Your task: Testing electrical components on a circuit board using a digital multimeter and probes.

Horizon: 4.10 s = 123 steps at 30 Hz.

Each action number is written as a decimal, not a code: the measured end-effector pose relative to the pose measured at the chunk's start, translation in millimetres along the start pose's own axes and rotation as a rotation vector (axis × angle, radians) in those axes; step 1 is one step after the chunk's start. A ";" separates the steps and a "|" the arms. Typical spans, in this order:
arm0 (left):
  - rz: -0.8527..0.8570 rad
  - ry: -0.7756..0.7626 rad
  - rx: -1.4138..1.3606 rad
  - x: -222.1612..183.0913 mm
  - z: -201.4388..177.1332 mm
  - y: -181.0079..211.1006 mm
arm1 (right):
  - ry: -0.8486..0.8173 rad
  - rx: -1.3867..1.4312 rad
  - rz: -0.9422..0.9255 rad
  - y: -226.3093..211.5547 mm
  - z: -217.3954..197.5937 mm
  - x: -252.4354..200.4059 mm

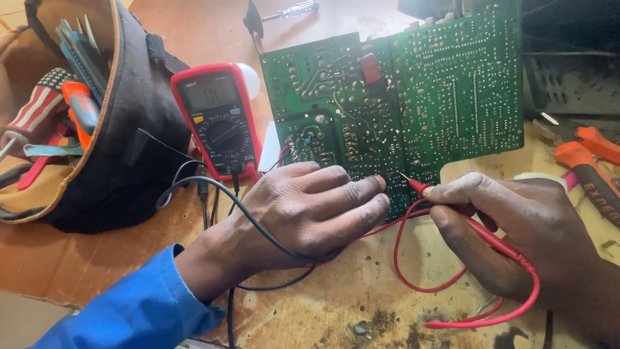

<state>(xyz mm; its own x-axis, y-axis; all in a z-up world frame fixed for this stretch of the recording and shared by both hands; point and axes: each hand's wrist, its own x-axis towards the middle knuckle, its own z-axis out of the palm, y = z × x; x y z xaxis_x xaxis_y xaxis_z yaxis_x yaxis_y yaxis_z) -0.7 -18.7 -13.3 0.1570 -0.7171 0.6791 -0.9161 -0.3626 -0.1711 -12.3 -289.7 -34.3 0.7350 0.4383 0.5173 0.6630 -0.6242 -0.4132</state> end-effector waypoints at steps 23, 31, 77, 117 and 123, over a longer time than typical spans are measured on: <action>0.017 -0.024 -0.013 4.6 -1.3 -2.4 | 0.329 0.156 0.319 2.1 -31.8 30.9; 0.005 -0.039 -0.036 1.4 0.5 -3.2 | 0.294 0.197 0.371 15.8 -30.0 31.9; -0.017 -0.034 -0.048 0.2 0.6 -0.2 | 0.240 0.008 0.131 36.1 -26.7 39.3; 0.092 0.154 0.006 -5.8 -21.9 -1.4 | 0.359 0.106 0.241 -7.1 11.9 19.5; -0.183 0.340 0.101 -11.9 -49.8 -31.6 | 0.161 -0.053 -0.099 -50.3 7.7 51.8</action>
<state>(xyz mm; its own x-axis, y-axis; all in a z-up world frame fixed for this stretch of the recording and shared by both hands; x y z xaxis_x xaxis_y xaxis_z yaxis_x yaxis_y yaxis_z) 8.0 30.8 19.6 0.1680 -0.4031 0.8996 -0.8405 -0.5354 -0.0830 -6.5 -230.6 7.6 0.6312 0.3928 0.6689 0.7198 -0.6179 -0.3164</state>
